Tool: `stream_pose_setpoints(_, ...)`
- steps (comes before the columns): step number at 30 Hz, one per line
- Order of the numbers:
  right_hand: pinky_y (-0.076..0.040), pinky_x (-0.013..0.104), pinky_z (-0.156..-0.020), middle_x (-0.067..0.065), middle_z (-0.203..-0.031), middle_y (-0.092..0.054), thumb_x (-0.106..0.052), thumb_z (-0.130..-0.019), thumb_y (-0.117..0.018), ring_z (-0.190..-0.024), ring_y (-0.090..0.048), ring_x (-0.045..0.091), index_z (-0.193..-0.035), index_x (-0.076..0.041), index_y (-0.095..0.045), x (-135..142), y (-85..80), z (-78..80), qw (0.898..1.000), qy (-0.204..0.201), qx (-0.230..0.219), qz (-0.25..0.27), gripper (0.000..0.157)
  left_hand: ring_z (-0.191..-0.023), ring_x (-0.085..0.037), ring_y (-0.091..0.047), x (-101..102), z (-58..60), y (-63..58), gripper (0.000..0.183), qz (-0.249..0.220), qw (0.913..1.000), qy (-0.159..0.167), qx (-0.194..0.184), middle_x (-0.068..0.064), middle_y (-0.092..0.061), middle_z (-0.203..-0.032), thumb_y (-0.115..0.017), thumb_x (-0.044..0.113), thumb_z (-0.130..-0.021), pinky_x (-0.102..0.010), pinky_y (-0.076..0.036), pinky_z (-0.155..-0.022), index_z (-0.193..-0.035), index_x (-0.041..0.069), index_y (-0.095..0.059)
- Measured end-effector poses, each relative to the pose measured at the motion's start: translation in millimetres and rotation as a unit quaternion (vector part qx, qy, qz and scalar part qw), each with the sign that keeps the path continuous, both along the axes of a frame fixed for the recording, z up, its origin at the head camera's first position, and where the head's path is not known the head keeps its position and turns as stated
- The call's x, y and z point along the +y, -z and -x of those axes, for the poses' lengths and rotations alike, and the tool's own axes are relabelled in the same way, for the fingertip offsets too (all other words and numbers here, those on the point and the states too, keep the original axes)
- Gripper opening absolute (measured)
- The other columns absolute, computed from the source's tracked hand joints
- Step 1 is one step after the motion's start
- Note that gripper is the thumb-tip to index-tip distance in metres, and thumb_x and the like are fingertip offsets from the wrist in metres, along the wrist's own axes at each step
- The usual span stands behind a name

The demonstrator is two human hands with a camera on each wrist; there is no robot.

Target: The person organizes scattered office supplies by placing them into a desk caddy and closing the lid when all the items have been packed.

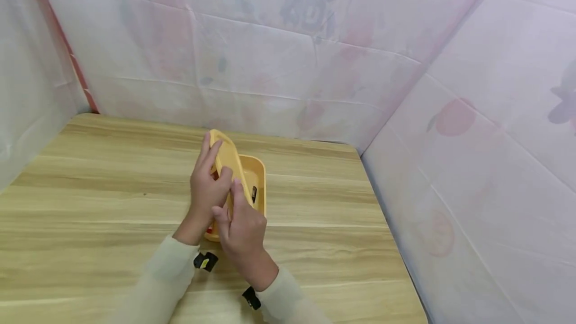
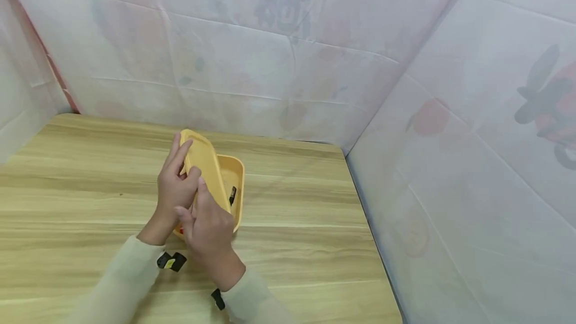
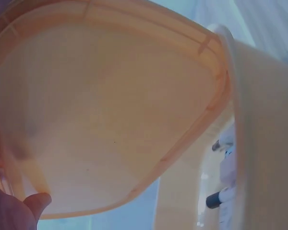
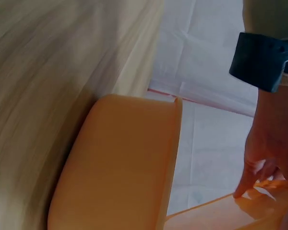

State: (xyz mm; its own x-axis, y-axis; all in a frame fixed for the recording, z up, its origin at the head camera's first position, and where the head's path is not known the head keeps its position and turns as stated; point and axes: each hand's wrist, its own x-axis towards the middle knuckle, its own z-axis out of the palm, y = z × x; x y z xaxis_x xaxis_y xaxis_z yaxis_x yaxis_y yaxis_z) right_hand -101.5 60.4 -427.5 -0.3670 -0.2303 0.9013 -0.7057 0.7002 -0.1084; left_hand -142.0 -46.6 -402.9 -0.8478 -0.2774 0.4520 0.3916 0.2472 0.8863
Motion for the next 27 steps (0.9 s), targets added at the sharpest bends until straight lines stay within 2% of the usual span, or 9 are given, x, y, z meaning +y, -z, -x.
stream_pose_setpoints(4,-0.027,0.006,-0.044,0.007,-0.111,-0.076,-0.041,-0.11,-0.034,-0.044,-0.046,0.002,-0.135,0.008,-0.053,-2.8,0.0,1.9,1.0,-0.011,0.014,-0.017,0.058,-0.046,-0.006,-0.029,-3.9,-1.0,5.4,0.06,-0.035,0.999,-0.026,-0.006,0.011,-0.021,-0.166,-0.051,-0.002,-0.092,-0.017,-0.031,-0.042,-0.15,0.013,-0.05)
stream_pose_setpoints(5,-0.025,0.005,-0.045,0.007,-0.114,-0.075,-0.04,-0.11,-0.035,-0.044,-0.045,0.001,-0.134,0.007,-0.054,-3.8,-0.2,2.1,1.0,-0.015,0.018,-0.02,0.057,-0.051,-0.005,-0.036,-5.3,-1.6,6.3,0.059,-0.041,0.9986,-0.032,-0.008,0.012,-0.022,-0.166,-0.051,-0.002,-0.092,-0.016,-0.031,-0.043,-0.15,0.014,-0.05)
stream_pose_setpoints(7,-0.022,0.004,-0.047,0.006,-0.113,-0.075,-0.039,-0.11,-0.035,-0.043,-0.042,0.0,-0.133,0.007,-0.056,-5.4,-0.2,2.0,0.999,-0.022,0.022,-0.028,0.055,-0.069,-0.004,-0.053,-7.9,-3.4,7.8,0.059,-0.056,0.9976,-0.039,-0.014,0.015,-0.022,-0.165,-0.051,-0.001,-0.092,-0.015,-0.032,-0.045,-0.149,0.015,-0.05)
stream_pose_setpoints(9,-0.025,0.003,-0.047,0.006,-0.111,-0.075,-0.038,-0.11,-0.034,-0.045,-0.047,0.0,-0.132,0.006,-0.057,-6.8,0.6,1.5,0.999,-0.028,0.022,-0.035,0.054,-0.092,-0.007,-0.059,-11.4,-5.3,9.6,0.059,-0.07,0.9964,-0.046,-0.015,0.014,-0.023,-0.165,-0.05,-0.002,-0.092,-0.014,-0.033,-0.047,-0.149,0.016,-0.051)
stream_pose_setpoints(12,-0.045,0.007,-0.055,0.006,-0.114,-0.074,-0.033,-0.109,-0.036,-0.063,-0.067,0.005,-0.137,0.003,-0.054,-6.4,-1.5,-4.2,0.996,-0.069,-0.062,-0.018,0.048,-0.128,-0.011,-0.053,-16.3,-9.9,10.4,0.059,-0.109,0.9928,-0.046,-0.016,0.013,-0.023,-0.166,-0.05,-0.003,-0.093,-0.008,-0.042,-0.061,-0.149,0.015,-0.051)
stream_pose_setpoints(14,-0.056,0.014,-0.07,0.008,-0.123,-0.072,-0.026,-0.109,-0.038,-0.086,-0.074,0.012,-0.145,-0.002,-0.047,-2.7,-8.6,-9.1,0.978,-0.122,-0.165,0.023,0.044,-0.14,-0.012,-0.044,-19.1,-12.9,9.0,0.058,-0.138,0.9893,-0.046,-0.015,0.01,-0.023,-0.166,-0.049,-0.004,-0.093,-0.008,-0.046,-0.077,-0.148,0.013,-0.051)
stream_pose_setpoints(18,-0.056,0.03,-0.095,0.014,-0.137,-0.063,-0.017,-0.109,-0.04,-0.119,-0.066,0.023,-0.152,-0.011,-0.041,19.5,-28.6,-3.5,0.919,-0.186,-0.325,0.125,0.043,-0.151,-0.014,-0.029,-25.6,-19.7,1.1,0.056,-0.212,0.9768,-0.026,-0.015,0.005,-0.022,-0.167,-0.047,-0.005,-0.094,-0.013,-0.041,-0.103,-0.148,0.007,-0.049)
stream_pose_setpoints(22,-0.047,0.041,-0.109,0.008,-0.143,-0.058,-0.035,-0.11,-0.037,-0.132,-0.055,0.021,-0.151,-0.018,-0.044,55.1,-33.9,24.1,0.884,-0.166,-0.397,0.184,0.044,-0.152,-0.013,-0.026,-32.8,-25.6,-5.5,0.057,-0.284,0.9587,0.001,-0.01,0.004,-0.022,-0.167,-0.046,-0.007,-0.094,-0.016,-0.039,-0.108,-0.15,0.005,-0.047)
stream_pose_setpoints(27,-0.034,0.047,-0.119,0.005,-0.154,-0.046,-0.05,-0.108,-0.034,-0.145,-0.041,0.019,-0.157,-0.021,-0.031,86.7,-18.7,43.0,0.823,-0.17,-0.485,0.241,0.057,-0.153,-0.012,-0.026,-35.8,-29.4,-5.5,0.057,-0.318,0.948,0.007,-0.017,0.002,-0.025,-0.167,-0.045,-0.009,-0.093,-0.011,-0.042,-0.1,-0.148,0.004,-0.048)
